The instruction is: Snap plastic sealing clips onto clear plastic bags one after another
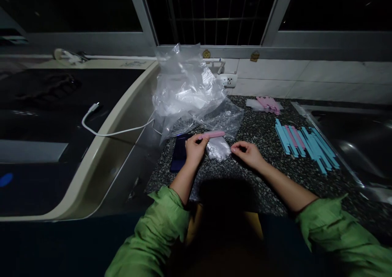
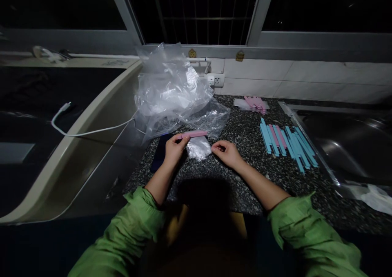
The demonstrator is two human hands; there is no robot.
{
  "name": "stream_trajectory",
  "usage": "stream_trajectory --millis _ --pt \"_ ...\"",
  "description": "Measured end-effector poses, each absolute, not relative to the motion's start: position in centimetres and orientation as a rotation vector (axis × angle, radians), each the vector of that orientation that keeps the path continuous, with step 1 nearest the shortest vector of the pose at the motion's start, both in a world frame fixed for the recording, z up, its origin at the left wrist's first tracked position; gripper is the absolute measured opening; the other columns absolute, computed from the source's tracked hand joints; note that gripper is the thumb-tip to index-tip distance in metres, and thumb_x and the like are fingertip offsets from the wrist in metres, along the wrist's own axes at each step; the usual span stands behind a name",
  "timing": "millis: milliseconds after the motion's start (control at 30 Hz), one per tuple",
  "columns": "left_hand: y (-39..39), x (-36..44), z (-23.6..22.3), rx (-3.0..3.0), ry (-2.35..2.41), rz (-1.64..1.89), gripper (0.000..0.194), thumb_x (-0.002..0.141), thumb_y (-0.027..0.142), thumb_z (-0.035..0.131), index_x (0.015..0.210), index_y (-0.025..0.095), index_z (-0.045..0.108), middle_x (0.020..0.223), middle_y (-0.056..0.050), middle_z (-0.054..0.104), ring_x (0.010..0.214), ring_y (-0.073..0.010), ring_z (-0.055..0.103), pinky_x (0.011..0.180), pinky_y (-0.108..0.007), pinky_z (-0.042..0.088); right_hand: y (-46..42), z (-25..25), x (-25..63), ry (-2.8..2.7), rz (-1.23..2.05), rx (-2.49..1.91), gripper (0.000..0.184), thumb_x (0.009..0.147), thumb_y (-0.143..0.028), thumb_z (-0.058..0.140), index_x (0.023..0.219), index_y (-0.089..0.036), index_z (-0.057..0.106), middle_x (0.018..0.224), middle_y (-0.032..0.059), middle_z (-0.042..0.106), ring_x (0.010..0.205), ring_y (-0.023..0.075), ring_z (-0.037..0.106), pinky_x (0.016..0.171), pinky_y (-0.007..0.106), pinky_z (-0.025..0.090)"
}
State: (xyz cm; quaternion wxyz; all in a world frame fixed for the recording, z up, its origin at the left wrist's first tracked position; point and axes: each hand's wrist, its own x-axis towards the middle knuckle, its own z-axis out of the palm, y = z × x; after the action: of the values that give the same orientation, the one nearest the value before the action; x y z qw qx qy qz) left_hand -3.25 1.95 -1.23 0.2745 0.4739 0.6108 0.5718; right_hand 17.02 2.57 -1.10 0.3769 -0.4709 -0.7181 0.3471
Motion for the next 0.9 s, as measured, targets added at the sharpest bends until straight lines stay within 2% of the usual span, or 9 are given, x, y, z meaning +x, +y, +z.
stream_trajectory --millis 133,267,500,733,900 --pt "1.8 -2.8 -1.1 1.274 1.554 1.603 0.016 0.064 0.032 0.065 0.071 0.017 0.064 0.074 -0.002 0.064 0.08 -0.0168 0.056 0.078 -0.029 0.042 2.6 -0.8 17.6 -1.841 0.674 -1.183 0.017 0.072 -0.035 0.056 0.071 -0.019 0.062 0.069 0.0031 0.062 0.067 0.0158 0.056 0.064 0.029 0.045" --pt "1.4 -2.3 -0.7 1.277 1.421 1.533 0.018 0.064 0.033 0.064 0.071 0.017 0.063 0.072 -0.001 0.063 0.075 -0.015 0.056 0.075 -0.027 0.043 2.7 -0.3 18.2 -1.884 0.316 -1.11 0.013 0.077 -0.031 0.055 0.079 -0.019 0.062 0.075 0.0045 0.062 0.074 0.0179 0.056 0.071 0.033 0.045" --pt "1.0 -1.8 -0.2 1.387 1.313 1.439 0.023 0.063 0.04 0.065 0.064 0.017 0.06 0.066 0.001 0.058 0.069 -0.0133 0.053 0.07 -0.026 0.042 2.8 0.1 18.4 -2.046 -0.06 -1.031 0.025 0.08 -0.031 0.053 0.101 -0.018 0.059 0.094 0.01 0.061 0.09 0.0221 0.054 0.078 0.038 0.043" --pt "1.0 -1.6 -0.4 1.378 1.242 1.404 0.026 0.064 0.041 0.064 0.067 0.016 0.061 0.067 0.001 0.06 0.07 -0.0131 0.054 0.072 -0.026 0.042 2.4 0.3 18.3 -2.142 -0.184 -1.022 0.019 0.083 -0.031 0.05 0.093 -0.02 0.062 0.086 0.0067 0.065 0.082 0.0195 0.054 0.073 0.033 0.042" --pt "0.9 -1.0 -0.6 1.272 1.153 1.309 0.032 0.058 0.038 0.069 0.08 0.015 0.064 0.082 -0.004 0.067 0.078 -0.0163 0.059 0.078 -0.03 0.043 2.3 0.3 18.3 -2.164 -0.319 -1.024 0.019 0.084 -0.031 0.05 0.088 -0.019 0.063 0.082 0.0064 0.066 0.078 0.0185 0.052 0.07 0.031 0.039"
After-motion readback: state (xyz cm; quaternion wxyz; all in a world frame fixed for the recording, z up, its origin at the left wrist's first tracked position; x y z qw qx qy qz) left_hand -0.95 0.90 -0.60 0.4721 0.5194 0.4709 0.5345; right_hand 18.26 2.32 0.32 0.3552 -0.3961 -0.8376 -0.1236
